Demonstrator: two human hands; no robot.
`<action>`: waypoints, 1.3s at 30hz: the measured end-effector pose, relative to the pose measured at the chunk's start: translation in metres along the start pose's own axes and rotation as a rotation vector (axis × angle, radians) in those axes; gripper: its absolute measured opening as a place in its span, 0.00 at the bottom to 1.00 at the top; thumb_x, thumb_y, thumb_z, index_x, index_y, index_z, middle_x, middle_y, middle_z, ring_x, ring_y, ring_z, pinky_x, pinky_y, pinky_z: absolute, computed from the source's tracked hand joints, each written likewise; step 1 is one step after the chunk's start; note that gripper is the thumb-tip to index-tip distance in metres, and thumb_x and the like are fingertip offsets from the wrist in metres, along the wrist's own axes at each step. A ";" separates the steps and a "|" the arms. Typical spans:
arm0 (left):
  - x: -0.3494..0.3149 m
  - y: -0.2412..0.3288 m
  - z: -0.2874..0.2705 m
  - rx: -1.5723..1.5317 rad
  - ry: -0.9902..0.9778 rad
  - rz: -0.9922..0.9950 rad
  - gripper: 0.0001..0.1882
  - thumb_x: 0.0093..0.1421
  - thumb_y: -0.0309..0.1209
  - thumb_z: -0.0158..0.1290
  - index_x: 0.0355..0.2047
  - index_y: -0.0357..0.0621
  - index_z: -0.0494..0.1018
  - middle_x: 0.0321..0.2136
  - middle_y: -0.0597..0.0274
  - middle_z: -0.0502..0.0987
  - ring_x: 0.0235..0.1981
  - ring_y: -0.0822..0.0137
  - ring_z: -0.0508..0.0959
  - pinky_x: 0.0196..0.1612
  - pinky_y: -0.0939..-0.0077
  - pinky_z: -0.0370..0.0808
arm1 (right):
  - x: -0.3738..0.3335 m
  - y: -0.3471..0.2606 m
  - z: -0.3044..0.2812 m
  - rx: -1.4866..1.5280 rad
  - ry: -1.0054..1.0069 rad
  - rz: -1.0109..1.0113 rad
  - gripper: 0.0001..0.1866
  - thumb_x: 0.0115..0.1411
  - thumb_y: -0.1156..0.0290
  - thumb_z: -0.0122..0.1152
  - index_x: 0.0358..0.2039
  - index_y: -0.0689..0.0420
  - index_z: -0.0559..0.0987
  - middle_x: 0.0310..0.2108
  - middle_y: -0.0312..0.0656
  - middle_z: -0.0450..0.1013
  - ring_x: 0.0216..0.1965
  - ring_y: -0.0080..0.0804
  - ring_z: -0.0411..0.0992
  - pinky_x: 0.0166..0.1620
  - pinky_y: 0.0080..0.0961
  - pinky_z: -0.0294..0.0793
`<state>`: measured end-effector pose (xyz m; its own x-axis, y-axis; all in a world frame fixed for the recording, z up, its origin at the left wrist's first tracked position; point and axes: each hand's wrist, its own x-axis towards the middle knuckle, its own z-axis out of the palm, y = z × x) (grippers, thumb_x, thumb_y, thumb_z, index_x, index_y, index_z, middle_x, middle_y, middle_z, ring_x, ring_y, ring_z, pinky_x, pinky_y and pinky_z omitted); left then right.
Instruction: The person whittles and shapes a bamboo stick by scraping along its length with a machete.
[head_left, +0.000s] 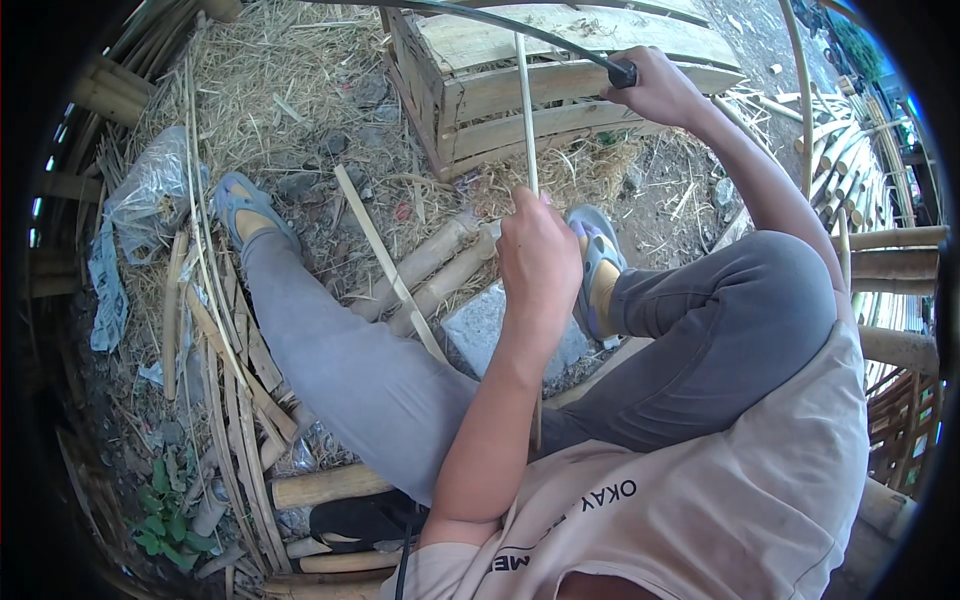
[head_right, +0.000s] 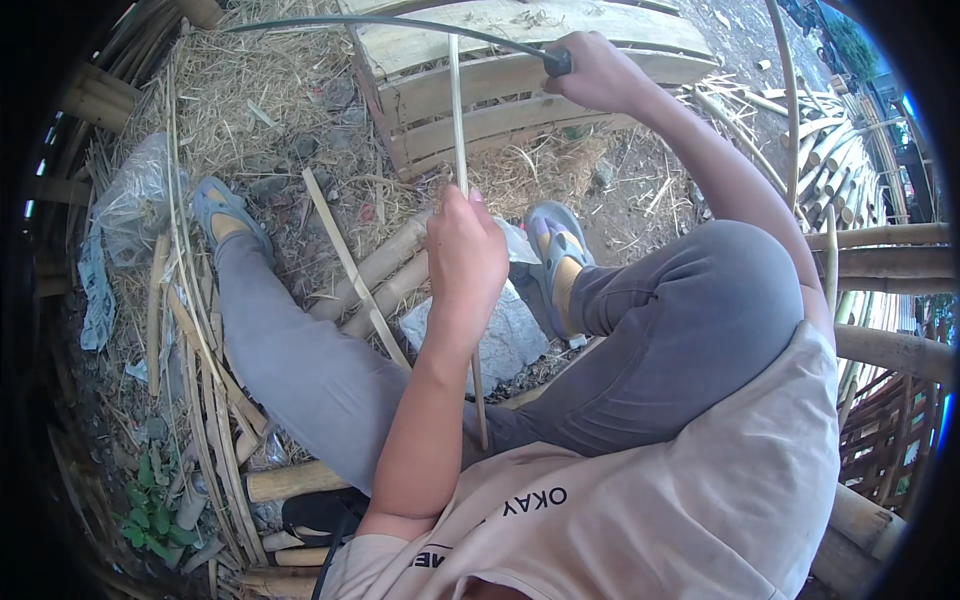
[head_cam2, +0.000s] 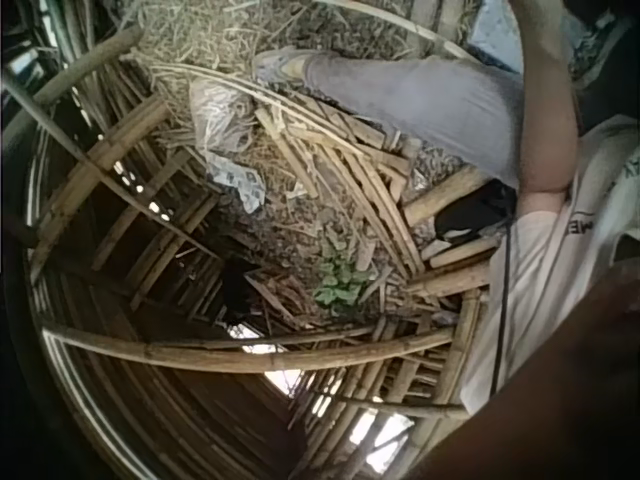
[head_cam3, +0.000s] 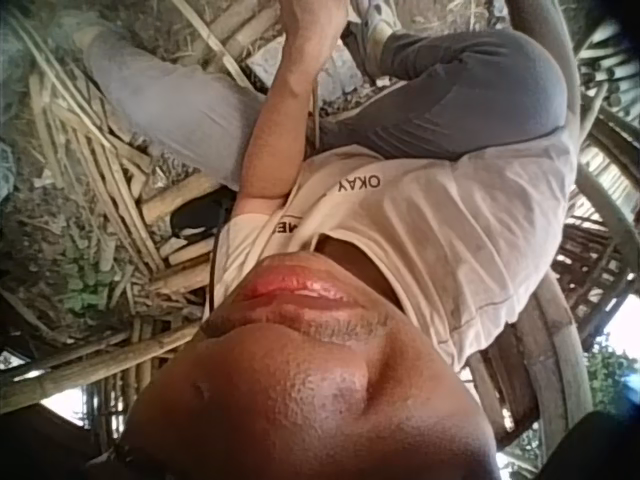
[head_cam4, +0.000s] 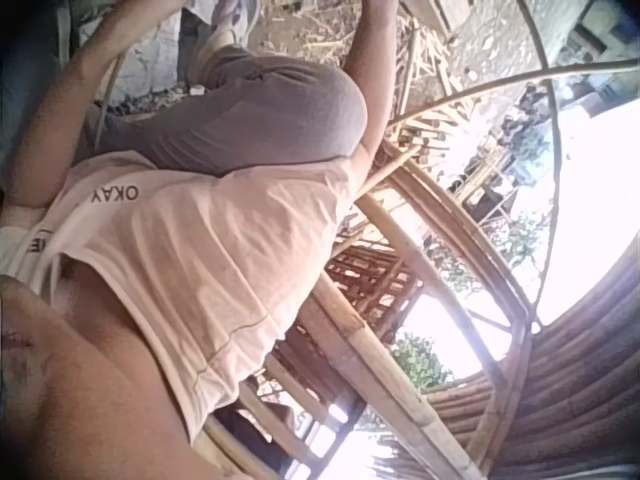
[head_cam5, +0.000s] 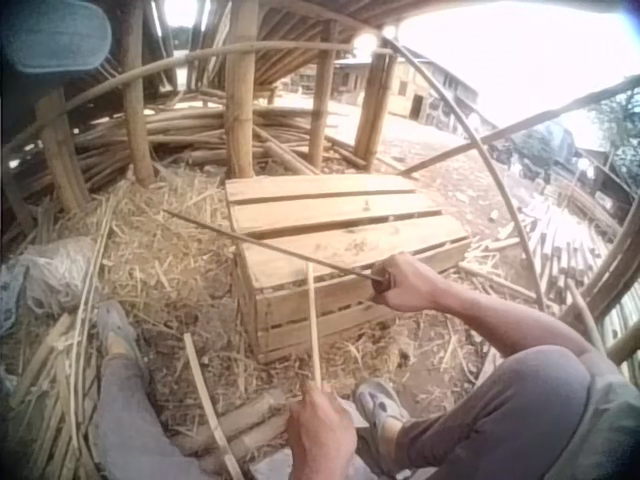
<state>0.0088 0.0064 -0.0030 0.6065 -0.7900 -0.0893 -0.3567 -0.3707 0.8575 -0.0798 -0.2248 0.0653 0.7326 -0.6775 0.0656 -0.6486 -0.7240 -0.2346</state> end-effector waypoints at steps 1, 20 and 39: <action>0.002 -0.001 0.001 -0.047 -0.015 -0.011 0.14 0.70 0.30 0.43 0.36 0.28 0.69 0.26 0.35 0.77 0.32 0.34 0.79 0.37 0.44 0.72 | -0.001 -0.009 -0.001 0.011 -0.032 -0.029 0.13 0.52 0.67 0.67 0.23 0.64 0.75 0.18 0.52 0.72 0.25 0.45 0.74 0.33 0.42 0.70; 0.002 -0.002 -0.001 -0.659 -0.229 -0.221 0.22 0.72 0.42 0.45 0.30 0.34 0.71 0.18 0.56 0.76 0.21 0.62 0.78 0.28 0.64 0.73 | 0.006 -0.005 0.012 -0.229 -0.023 -0.015 0.12 0.42 0.73 0.61 0.28 0.65 0.81 0.27 0.58 0.78 0.32 0.56 0.78 0.40 0.44 0.79; 0.004 0.004 -0.018 -0.386 -0.174 -0.133 0.20 0.68 0.40 0.50 0.33 0.28 0.72 0.21 0.47 0.78 0.27 0.57 0.82 0.32 0.62 0.75 | -0.035 -0.018 0.009 -0.028 -0.395 -0.095 0.22 0.53 0.58 0.71 0.37 0.65 0.79 0.28 0.53 0.75 0.35 0.46 0.76 0.41 0.39 0.73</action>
<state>0.0227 0.0102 0.0096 0.4887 -0.8303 -0.2678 0.0280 -0.2919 0.9560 -0.0916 -0.1866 0.0584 0.8087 -0.5099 -0.2933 -0.5759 -0.7877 -0.2187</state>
